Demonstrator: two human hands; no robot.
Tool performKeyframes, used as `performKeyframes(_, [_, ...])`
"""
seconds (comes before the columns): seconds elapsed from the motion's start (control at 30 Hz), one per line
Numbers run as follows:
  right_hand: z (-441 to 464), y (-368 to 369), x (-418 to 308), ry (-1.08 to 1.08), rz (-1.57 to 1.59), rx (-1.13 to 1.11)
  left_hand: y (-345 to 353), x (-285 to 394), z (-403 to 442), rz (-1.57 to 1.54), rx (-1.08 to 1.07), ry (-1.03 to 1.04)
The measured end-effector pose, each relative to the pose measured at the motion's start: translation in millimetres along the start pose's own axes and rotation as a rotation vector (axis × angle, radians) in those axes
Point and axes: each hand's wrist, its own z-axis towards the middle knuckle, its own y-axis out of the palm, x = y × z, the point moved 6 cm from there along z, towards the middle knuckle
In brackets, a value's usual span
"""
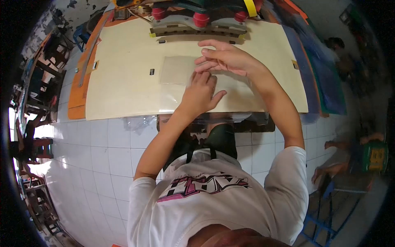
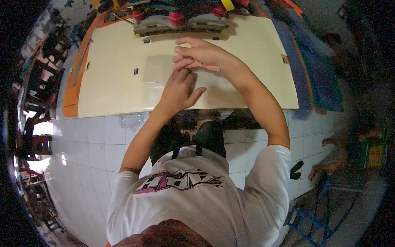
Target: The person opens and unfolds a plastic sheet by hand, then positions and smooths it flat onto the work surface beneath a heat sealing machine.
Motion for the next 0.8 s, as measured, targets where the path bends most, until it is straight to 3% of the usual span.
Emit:
performKeyframes(0.07, [4, 4, -8, -0.032, -0.267, 0.012, 0, -2, 1, 0.007, -0.060, -0.028])
performKeyframes(0.1, [9, -11, -5, -0.108, -0.553, 0.024, 2, -4, 0, 0.004, -0.124, -0.055])
performKeyframes(0.13, [5, -20, -1, -0.107, -0.556, 0.015, 2, -6, -1, 0.007, -0.119, -0.063])
performKeyframes(0.2, [-9, -43, -6, -0.248, -1.327, 0.226, 5, -7, -3, 0.036, -0.097, -0.047])
performKeyframes(0.23, [-13, -59, 6, -0.245, -1.331, 0.227, 4, -7, -4, 0.032, -0.094, -0.045])
performKeyframes(0.3, [-22, -71, 19, -0.447, -1.378, 0.210, 5, -7, -5, 0.043, -0.087, -0.065])
performKeyframes(0.43, [-27, -97, 26, -0.260, -1.190, 0.240, 10, -8, -5, 0.067, -0.098, -0.056])
performKeyframes(0.5, [-25, -112, 33, -0.107, -0.902, 0.435, 11, -8, -5, 0.084, -0.080, -0.023])
performKeyframes(0.63, [-12, -121, 43, -0.114, -0.819, 0.548, 4, -2, -5, 0.105, -0.013, 0.019])
performKeyframes(0.7, [-10, -116, 40, -0.087, -0.876, 0.588, 1, 4, -4, 0.076, -0.083, 0.010])
performKeyframes(0.8, [-4, -107, 39, -0.149, -0.817, 0.469, 6, 3, -10, 0.105, -0.046, 0.100])
